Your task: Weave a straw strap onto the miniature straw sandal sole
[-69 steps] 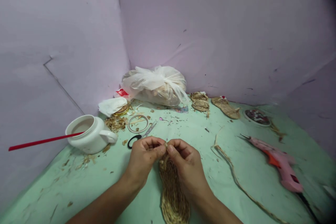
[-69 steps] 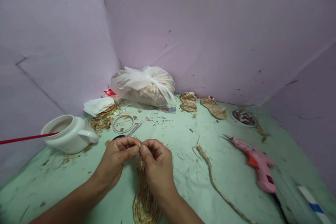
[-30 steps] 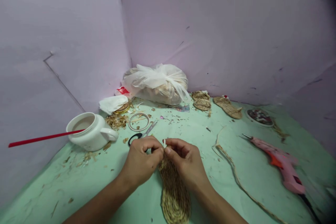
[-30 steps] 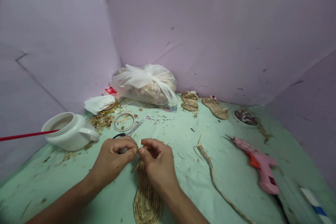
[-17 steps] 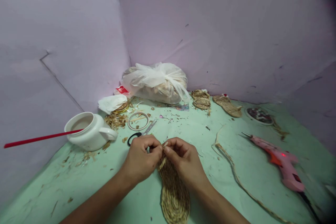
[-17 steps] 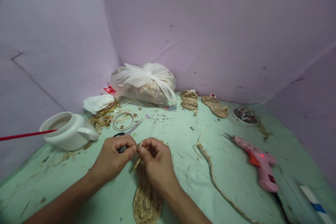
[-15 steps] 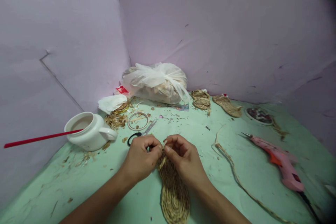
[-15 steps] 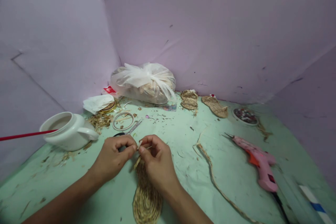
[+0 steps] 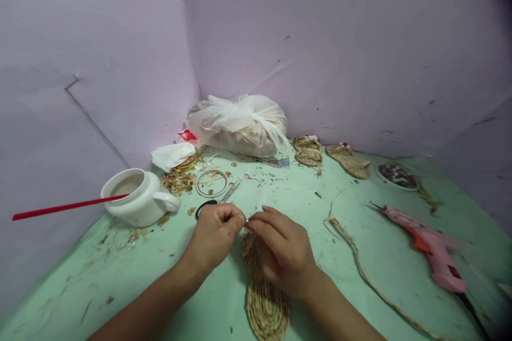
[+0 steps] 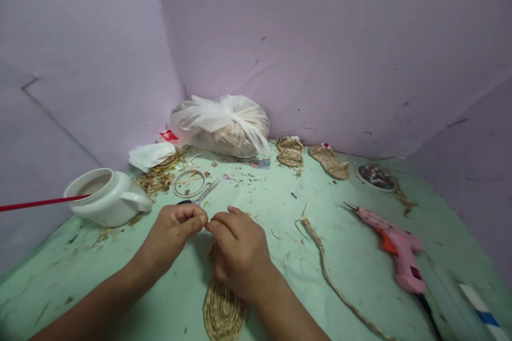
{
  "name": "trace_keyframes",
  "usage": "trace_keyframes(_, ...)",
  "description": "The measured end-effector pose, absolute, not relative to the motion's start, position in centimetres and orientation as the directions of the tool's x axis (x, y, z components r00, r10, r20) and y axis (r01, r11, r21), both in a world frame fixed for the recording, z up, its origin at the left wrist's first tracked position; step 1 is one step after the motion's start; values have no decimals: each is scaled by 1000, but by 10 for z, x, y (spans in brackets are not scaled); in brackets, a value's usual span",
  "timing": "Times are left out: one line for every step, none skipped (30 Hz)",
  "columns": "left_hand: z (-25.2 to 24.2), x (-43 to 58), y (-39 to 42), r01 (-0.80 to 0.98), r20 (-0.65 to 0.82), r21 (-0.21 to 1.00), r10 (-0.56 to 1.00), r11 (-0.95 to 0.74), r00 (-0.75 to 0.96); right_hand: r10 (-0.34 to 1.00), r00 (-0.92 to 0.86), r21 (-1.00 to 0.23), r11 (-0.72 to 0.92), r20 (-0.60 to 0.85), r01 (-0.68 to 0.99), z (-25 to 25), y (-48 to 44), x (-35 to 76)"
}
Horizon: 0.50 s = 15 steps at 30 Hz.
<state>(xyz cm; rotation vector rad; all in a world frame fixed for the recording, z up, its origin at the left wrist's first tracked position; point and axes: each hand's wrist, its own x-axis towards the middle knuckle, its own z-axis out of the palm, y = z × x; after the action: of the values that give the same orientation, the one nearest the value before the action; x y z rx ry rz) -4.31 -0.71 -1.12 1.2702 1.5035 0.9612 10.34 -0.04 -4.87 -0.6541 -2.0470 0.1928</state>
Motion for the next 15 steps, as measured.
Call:
trace_keyframes(-12, -44, -6, 282, -146, 947, 988, 153, -44, 483, -427, -342, 865, 764, 367, -48, 0, 105)
trace_keyframes(-12, -45, -6, 299, -136, 944, 990, 141, -38, 485, -435, -351, 867, 759, 354, -47, 0, 105)
trace_keyframes(-11, -46, -5, 320, -124, 939, 992, 127, -31, 529, -424, -412, 845, 735, 341, -45, 0, 105)
trace_keyframes(-11, -47, -5, 344, -110, 932, 994, 111, -25, 613, -390, -517, 790, 688, 330, -42, -1, 104)
trace_keyframes(-9, -48, -5, 369, -94, 925, 995, 95, -21, 719, -343, -646, 694, 604, 317, -39, -2, 103)
trace_keyframes(-8, -48, -5, 390, -81, 917, 997, 82, -20, 824, -283, -774, 562, 491, 292, -36, -2, 101)
trace_keyframes(-7, -49, -5, 406, -70, 911, 997, 70, -16, 903, -232, -874, 414, 361, 254, -34, -3, 100)
trace_keyframes(-5, -49, -6, 417, -61, 907, 998, 60, -11, 947, -202, -934, 290, 249, 207, -31, -3, 98)
trace_keyframes(-4, -50, -6, 425, -55, 904, 998, 52, -6, 967, -190, -966, 199, 167, 164, -30, -4, 96)
trace_keyframes(-3, -50, -6, 431, -50, 901, 999, 45, -1, 973, -196, -979, 149, 120, 141, -29, -4, 95)
trace_keyframes(-2, -50, -6, 435, -46, 899, 999, 40, 3, 973, -205, -980, 140, 110, 138, -28, -5, 94)
trace_keyframes(-1, -50, -6, 440, -44, 897, 999, 37, 5, 971, -206, -976, 157, 124, 153, -28, -5, 93)
trace_keyframes(-1, -50, -7, 444, -42, 895, 999, 34, 8, 969, -199, -967, 181, 145, 178, -29, -5, 93)
trace_keyframes(-1, -49, -7, 446, -41, 895, 999, 32, 11, 969, -186, -959, 200, 163, 201, -29, -6, 93)
trace_keyframes(-1, -49, -7, 444, -41, 896, 999, 30, 15, 970, -171, -954, 207, 172, 216, -30, -6, 92)
